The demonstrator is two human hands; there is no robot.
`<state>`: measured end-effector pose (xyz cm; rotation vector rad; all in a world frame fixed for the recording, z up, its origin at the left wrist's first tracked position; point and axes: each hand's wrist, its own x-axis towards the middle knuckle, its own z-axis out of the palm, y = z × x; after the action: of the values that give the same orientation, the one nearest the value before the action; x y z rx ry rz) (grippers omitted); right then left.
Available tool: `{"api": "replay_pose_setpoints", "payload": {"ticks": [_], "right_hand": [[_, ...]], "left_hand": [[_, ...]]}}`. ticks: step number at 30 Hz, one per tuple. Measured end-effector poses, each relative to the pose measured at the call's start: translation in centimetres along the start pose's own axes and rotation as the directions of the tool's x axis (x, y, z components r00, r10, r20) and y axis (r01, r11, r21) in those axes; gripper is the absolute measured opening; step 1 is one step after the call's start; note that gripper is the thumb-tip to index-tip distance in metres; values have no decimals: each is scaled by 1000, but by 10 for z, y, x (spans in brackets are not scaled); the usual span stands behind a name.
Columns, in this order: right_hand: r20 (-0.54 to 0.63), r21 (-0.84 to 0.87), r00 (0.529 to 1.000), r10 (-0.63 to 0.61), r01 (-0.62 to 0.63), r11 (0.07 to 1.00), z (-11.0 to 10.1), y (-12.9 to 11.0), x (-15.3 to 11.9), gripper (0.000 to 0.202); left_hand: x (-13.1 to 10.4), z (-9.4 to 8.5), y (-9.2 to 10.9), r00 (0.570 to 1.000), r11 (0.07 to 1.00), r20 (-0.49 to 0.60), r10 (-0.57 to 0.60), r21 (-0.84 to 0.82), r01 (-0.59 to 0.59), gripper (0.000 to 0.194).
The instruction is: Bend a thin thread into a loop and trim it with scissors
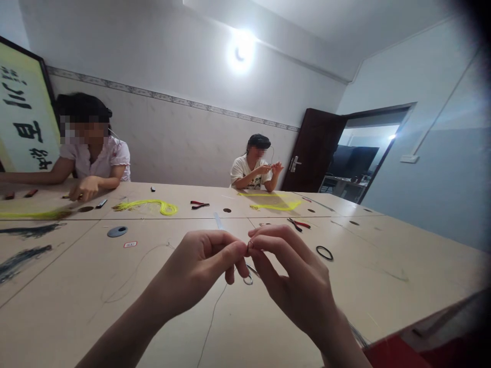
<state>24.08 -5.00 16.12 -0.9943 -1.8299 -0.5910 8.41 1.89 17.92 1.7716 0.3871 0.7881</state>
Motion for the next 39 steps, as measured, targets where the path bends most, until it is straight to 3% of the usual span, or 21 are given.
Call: {"api": "replay_pose_setpoints", "payload": {"ticks": [4, 9, 19, 26, 39], "right_hand": [[1, -62, 1000, -25, 25, 998, 1, 3, -2, 11], [7, -115, 999, -53, 54, 992, 1, 3, -2, 10], [61, -201, 985, -160, 169, 965, 0, 7, 0, 10], [-13, -197, 990, -137, 132, 971, -5, 12, -4, 12], [-15, -123, 990, -143, 140, 983, -2, 9, -3, 15]], "left_hand": [[0, 4, -1, 999, 996, -46, 16, 86, -12, 17], [-2, 9, -3, 992, 979, -97, 76, 197, -56, 18], [1, 12, -6, 989, 989, -130, 69, 140, -51, 18], [0, 11, -7, 990, 995, -134, 42, 92, -30, 18], [0, 10, -7, 994, 995, -92, 62, 89, -53, 16]]}}
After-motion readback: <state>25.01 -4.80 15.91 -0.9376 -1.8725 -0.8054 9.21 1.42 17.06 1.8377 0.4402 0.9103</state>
